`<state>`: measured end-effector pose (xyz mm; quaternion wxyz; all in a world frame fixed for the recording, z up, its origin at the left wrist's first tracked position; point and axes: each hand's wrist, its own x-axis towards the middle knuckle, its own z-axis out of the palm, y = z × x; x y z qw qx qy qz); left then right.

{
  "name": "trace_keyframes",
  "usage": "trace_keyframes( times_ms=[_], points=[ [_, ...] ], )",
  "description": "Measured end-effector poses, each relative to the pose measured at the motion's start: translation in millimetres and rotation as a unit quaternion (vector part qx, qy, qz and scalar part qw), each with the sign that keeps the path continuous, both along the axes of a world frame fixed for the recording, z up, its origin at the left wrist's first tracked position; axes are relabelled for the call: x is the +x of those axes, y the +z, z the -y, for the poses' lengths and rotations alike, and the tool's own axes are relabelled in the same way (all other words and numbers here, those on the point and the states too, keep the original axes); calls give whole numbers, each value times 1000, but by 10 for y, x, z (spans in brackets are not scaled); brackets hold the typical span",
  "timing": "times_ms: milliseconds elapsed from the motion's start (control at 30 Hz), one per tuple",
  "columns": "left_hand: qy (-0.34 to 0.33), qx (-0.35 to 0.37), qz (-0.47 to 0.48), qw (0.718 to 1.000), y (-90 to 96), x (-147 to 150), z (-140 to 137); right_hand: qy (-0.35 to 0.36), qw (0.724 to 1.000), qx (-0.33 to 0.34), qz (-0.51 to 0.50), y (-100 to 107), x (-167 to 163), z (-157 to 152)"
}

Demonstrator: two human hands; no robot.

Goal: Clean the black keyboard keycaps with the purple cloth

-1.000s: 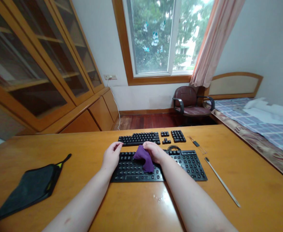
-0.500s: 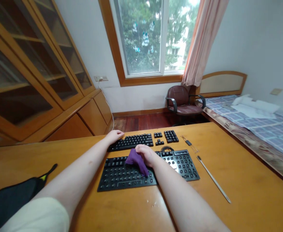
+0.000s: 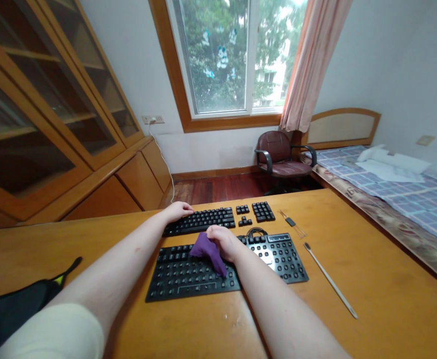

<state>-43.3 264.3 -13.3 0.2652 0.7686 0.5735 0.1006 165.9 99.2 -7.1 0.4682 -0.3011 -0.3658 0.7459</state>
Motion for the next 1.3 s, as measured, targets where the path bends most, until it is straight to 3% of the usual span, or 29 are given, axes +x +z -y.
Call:
trace_keyframes(
  times_ms=[700, 900, 1033, 1167, 1300],
  points=[
    [11, -22, 28, 999, -13, -11, -10, -1, 1000, 3, 1, -33, -4, -10],
    [47, -15, 51, 997, -19, 62, 14, -1, 1000, 5, -13, -32, -2, -11],
    [104, 18, 92, 990, 92, 74, 30, 3, 1000, 5, -23, -44, 0, -18],
    [160, 53, 170, 971, 274, 100, 240, 9, 999, -10, -41, -55, 7, -31],
    [159, 51, 283, 945, 375, 210, 815, -45, 994, -24, -92, -35, -2, -42]
  ],
)
